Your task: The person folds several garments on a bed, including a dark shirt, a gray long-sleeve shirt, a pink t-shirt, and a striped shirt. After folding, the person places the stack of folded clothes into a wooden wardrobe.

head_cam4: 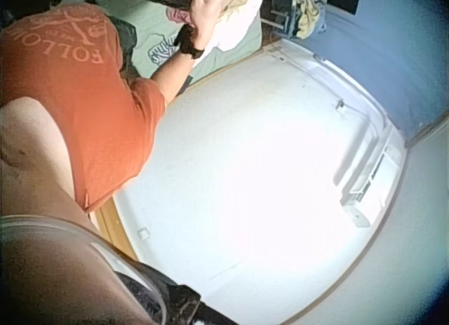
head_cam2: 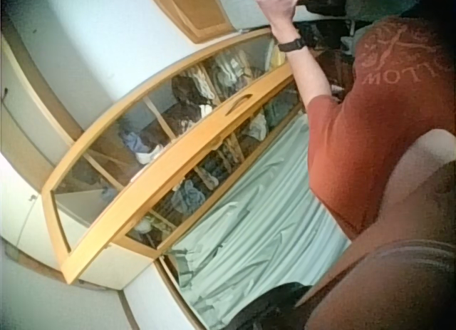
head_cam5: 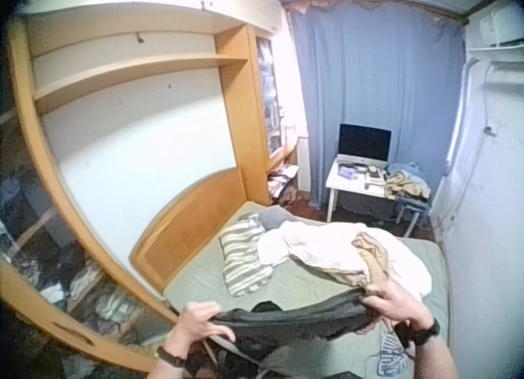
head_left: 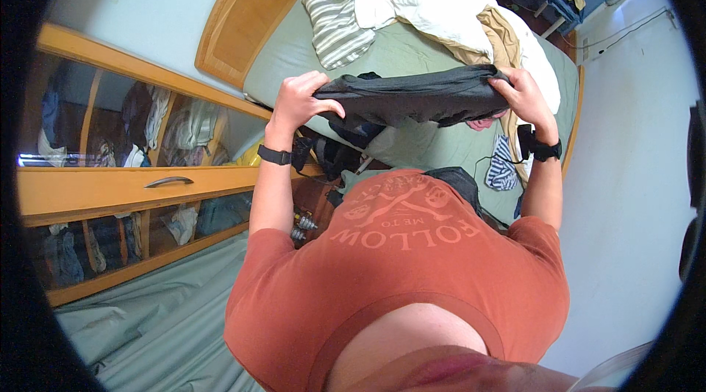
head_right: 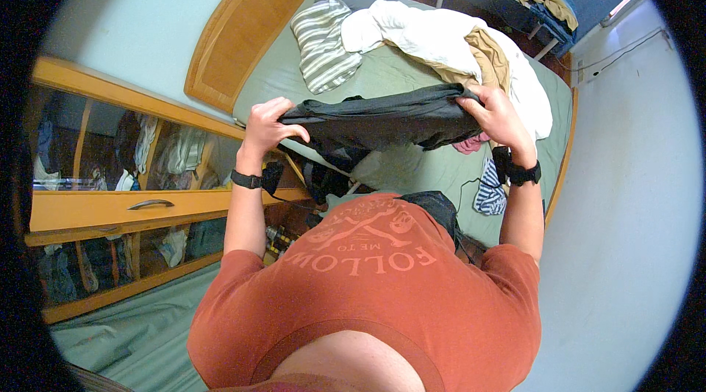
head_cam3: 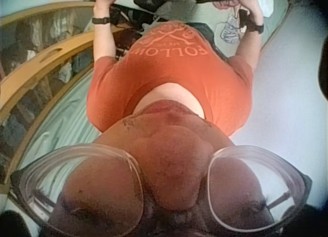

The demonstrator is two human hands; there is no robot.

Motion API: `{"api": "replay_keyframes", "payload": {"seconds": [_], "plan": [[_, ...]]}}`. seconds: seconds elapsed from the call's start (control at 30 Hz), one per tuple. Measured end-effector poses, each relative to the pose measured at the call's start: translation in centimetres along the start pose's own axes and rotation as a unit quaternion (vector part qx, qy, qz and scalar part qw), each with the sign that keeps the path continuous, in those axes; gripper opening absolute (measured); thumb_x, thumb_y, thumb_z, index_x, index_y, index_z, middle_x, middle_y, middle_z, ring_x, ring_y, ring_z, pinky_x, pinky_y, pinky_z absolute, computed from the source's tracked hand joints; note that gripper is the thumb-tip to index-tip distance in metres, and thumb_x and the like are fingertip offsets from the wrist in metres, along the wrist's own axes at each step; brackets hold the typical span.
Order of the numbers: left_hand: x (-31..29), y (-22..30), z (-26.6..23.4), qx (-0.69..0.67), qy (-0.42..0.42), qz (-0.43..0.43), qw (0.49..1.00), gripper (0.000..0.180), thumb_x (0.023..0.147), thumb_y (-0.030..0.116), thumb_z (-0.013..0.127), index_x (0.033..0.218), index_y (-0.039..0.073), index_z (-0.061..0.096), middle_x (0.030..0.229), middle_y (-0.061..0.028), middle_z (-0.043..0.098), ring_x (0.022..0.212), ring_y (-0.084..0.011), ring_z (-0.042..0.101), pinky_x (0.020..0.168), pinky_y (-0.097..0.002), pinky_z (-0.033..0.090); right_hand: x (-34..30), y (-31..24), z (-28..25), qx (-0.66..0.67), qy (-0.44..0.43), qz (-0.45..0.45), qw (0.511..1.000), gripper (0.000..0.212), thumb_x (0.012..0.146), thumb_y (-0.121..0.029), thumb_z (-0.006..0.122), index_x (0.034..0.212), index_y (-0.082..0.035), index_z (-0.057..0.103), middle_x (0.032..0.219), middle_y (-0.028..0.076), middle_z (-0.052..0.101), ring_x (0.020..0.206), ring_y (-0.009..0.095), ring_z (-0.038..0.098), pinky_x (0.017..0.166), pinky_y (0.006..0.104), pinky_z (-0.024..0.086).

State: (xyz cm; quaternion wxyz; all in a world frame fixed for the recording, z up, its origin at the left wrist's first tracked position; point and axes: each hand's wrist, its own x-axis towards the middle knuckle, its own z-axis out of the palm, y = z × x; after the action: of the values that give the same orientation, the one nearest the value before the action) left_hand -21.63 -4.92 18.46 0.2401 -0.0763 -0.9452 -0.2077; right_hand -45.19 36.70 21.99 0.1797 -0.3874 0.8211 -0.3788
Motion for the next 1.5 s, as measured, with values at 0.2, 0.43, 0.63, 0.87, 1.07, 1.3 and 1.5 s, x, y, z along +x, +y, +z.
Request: {"api": "replay_keyframes", "payload": {"seconds": [0.2,0.43,0.63,0.87,1.07,1.3,1.5], "plan": [[-0.6,-0.7,0.7,0.064,-0.003,-0.023,0.998,0.026,0.072,0.004,0.082,0.095,0.007,0.070,0.081,-0.0120,0.062,0.077,-0.0348,0.066,0.067,-0.0439,0.054,-1.4,-0.3,0.0,-0.112,-0.005,-0.020,0.993,0.029,0.080,-0.012,0.085,0.102,0.001,0.070,0.084,0.023,0.069,0.075,0.037,0.067,0.072,0.0438,0.053],[-0.3,-0.8,1.4,0.067,0.146,-0.074,0.984,0.042,0.070,-0.011,0.060,0.103,0.009,0.078,0.082,-0.0119,0.059,0.076,-0.0331,0.064,0.069,-0.0422,0.054,-2.6,1.1,-0.6,-0.166,0.094,-0.001,0.982,0.032,0.079,0.008,0.071,0.110,0.000,0.071,0.093,0.025,0.070,0.084,0.040,0.068,0.079,0.0399,0.054],[1.1,-0.4,1.4,0.014,0.303,-0.088,0.949,0.025,0.078,-0.011,0.059,0.095,0.002,0.071,0.085,-0.0124,0.061,0.084,-0.0307,0.064,0.080,-0.0365,0.052,-3.7,2.7,-0.8,-0.125,0.236,0.045,0.963,0.032,0.078,0.012,0.053,0.104,0.004,0.070,0.086,0.018,0.072,0.080,0.033,0.070,0.078,0.0377,0.055],[1.0,-0.1,1.7,-0.083,0.319,-0.169,0.929,0.007,0.092,-0.004,0.058,0.087,-0.001,0.062,0.069,-0.0133,0.054,0.064,-0.0240,0.058,0.063,-0.0335,0.046,-4.4,6.0,0.1,0.030,0.344,0.032,0.938,0.024,0.093,0.006,0.048,0.107,0.004,0.068,0.094,0.008,0.068,0.089,0.014,0.060,0.083,0.0278,0.049],[0.1,-1.2,1.3,-0.061,0.271,-0.123,0.953,0.010,0.089,-0.003,0.060,0.080,-0.002,0.057,0.069,-0.0153,0.050,0.061,-0.0262,0.054,0.059,-0.0351,0.043,-5.5,7.6,1.1,0.176,0.343,0.011,0.923,0.026,0.109,-0.006,0.045,0.110,0.005,0.068,0.100,0.003,0.068,0.093,0.010,0.058,0.088,0.0271,0.049],[-1.5,-2.2,0.0,0.002,0.207,-0.037,0.978,0.012,0.085,0.005,0.062,0.077,-0.002,0.057,0.072,-0.0193,0.052,0.063,-0.0396,0.056,0.057,-0.0401,0.043,-8.5,7.0,0.2,0.093,0.271,0.022,0.958,0.020,0.109,-0.007,0.049,0.092,0.002,0.056,0.084,0.000,0.053,0.083,0.008,0.046,0.075,0.0276,0.043],[-3.0,-2.2,-2.0,-0.058,0.199,-0.046,0.977,0.060,0.105,0.045,0.060,0.068,-0.001,0.050,0.063,-0.0139,0.040,0.053,-0.0297,0.047,0.051,-0.0385,0.034,-12.7,3.6,-0.2,0.050,0.178,0.055,0.981,0.016,0.100,0.000,0.050,0.085,0.001,0.047,0.074,0.003,0.037,0.073,0.010,0.038,0.063,0.0287,0.036]]}}
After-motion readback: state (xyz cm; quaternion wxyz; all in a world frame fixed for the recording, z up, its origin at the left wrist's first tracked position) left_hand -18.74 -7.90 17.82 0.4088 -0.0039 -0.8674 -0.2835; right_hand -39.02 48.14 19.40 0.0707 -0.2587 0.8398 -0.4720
